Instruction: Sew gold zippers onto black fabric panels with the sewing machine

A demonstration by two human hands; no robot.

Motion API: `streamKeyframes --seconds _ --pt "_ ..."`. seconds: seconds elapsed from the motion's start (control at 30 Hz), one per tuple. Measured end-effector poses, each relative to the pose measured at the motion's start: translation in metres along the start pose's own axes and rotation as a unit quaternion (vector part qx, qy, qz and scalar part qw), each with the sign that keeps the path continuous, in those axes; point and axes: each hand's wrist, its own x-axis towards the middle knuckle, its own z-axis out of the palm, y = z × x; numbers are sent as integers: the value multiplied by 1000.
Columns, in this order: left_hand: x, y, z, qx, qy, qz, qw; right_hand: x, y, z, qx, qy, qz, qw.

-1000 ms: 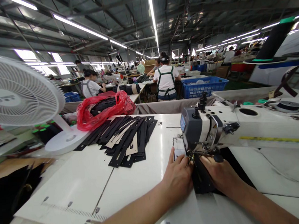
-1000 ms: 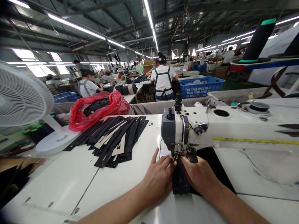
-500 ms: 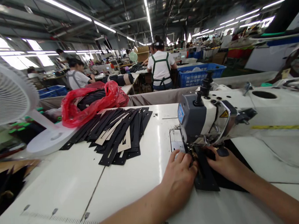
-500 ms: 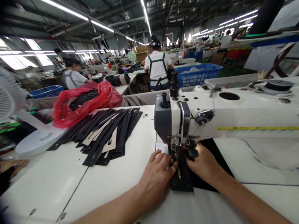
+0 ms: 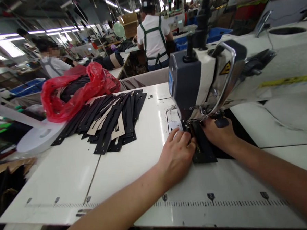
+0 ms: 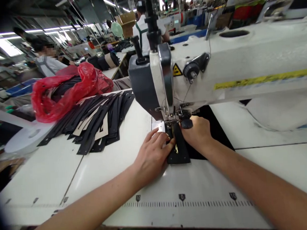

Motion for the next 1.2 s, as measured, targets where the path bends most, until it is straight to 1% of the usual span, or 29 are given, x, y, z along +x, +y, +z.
streamKeyframes --seconds 0.07,0.1,0.13,0.2,0.23,0.27,0.3,0.4,0.5,0.63,0.73,0.8,1.0,1.1,1.2 --pt "-5 2 0 -6 5 -21 1000 -13 0 -5 6 20 -21 1000" --pt "-8 3 1 -14 9 -30 999 -23 1 -7 18 37 -57 998" --pt "-12 4 1 -24 15 -31 999 -35 3 -9 35 54 -107 992" --pt "-18 7 1 -43 30 -9 999 -60 7 -12 77 95 -242 962" --pt "-20 9 1 -46 39 10 998 -70 8 -12 87 99 -284 950" --pt "-22 10 1 -42 46 28 998 -79 9 -12 91 103 -312 940" --pt "-22 11 1 -32 53 43 997 -85 10 -12 90 105 -324 936" --pt "-20 13 2 9 68 60 996 -90 8 -13 75 117 -331 933" --pt "-16 13 5 33 76 61 995 -84 6 -13 56 129 -338 931" --pt "-10 9 10 49 77 58 994 -78 7 -12 61 126 -336 931" --pt "-6 4 11 43 95 75 992 -73 9 -10 72 124 -332 932" --pt "-3 0 10 35 107 75 991 -69 10 -9 70 126 -329 933" --pt "1 -8 5 -18 104 59 993 -61 10 -8 74 133 -319 936" --pt "-3 -7 4 -41 102 56 992 -61 11 -8 95 137 -323 932" --pt "-7 -2 7 -5 120 66 991 -62 12 -7 98 135 -324 931"
